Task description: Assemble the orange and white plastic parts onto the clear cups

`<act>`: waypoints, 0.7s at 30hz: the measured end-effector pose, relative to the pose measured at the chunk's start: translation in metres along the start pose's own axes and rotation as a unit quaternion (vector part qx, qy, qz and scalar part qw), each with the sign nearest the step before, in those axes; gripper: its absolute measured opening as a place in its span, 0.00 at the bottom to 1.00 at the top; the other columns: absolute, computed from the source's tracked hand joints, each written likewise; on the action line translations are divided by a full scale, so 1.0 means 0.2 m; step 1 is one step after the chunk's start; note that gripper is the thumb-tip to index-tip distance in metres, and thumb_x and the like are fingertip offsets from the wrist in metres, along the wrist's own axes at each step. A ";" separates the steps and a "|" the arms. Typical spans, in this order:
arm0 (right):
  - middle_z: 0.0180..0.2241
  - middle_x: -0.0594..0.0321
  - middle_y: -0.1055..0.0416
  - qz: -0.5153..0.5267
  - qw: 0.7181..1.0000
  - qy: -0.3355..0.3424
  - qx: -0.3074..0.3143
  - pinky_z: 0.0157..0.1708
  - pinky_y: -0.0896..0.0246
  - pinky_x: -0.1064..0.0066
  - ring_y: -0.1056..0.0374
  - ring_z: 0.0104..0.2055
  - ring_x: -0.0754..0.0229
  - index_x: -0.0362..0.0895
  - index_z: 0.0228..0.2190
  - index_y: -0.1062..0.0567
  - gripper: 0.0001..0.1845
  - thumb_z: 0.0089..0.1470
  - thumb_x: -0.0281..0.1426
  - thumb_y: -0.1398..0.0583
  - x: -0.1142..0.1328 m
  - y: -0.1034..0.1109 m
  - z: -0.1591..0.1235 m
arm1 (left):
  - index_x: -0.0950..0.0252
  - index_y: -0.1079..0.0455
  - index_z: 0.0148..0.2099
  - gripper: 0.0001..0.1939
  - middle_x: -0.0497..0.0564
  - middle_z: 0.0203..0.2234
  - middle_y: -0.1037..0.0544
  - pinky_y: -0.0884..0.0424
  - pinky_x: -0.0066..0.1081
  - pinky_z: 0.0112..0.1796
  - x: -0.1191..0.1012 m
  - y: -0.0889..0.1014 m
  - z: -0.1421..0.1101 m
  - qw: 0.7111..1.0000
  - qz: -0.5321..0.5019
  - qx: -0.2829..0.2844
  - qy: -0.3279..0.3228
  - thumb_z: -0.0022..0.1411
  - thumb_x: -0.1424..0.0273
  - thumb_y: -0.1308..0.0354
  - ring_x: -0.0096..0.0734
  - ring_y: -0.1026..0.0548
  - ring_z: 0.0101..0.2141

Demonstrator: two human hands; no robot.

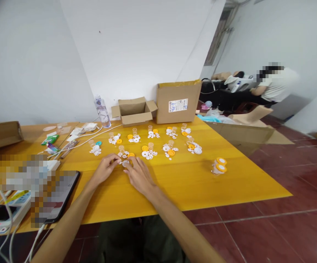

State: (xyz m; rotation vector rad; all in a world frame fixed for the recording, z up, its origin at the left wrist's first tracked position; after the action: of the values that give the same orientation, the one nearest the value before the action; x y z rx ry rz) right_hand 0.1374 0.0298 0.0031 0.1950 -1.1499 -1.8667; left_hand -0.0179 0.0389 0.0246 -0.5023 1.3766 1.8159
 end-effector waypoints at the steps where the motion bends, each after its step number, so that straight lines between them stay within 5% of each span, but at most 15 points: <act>1: 0.49 0.53 0.29 0.008 1.000 0.002 -0.008 0.48 0.32 0.58 0.32 0.49 0.51 0.49 0.48 0.26 0.13 0.63 0.28 0.43 0.00 0.01 0.00 | 0.62 0.29 0.31 0.13 0.48 0.29 0.23 0.31 0.32 0.41 0.00 -0.01 0.00 1.000 -0.005 0.003 -0.003 0.68 0.65 0.48 0.32 0.28 0.33; 10: 0.35 0.59 0.25 0.065 0.997 -0.033 -0.032 0.41 0.33 0.63 0.30 0.39 0.54 0.47 0.36 0.25 0.07 0.66 0.33 0.44 -0.03 0.01 0.01 | 0.63 0.28 0.31 0.14 0.49 0.29 0.22 0.30 0.32 0.40 -0.05 -0.08 -0.02 0.997 -0.051 0.054 -0.005 0.68 0.63 0.47 0.32 0.27 0.32; 21: 0.33 0.60 0.24 0.076 0.995 -0.058 -0.026 0.40 0.33 0.65 0.29 0.37 0.55 0.48 0.33 0.26 0.09 0.64 0.31 0.44 -0.04 -0.01 0.01 | 0.62 0.30 0.32 0.14 0.48 0.30 0.22 0.30 0.32 0.41 -0.04 -0.10 -0.03 0.997 -0.031 0.077 -0.002 0.69 0.65 0.51 0.33 0.26 0.34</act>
State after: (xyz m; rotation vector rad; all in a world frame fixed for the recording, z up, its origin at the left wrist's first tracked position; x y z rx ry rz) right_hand 0.1405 0.0375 0.0002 -0.0310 -1.1590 -1.7891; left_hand 0.0014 0.0327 0.0158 -0.4545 1.4685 1.6454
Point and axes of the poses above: each hand's wrist, its own z-axis towards the middle knuckle, its own y-axis out of the back of the hand, x = y × z, the point moved 5 cm from there along z, towards the middle knuckle
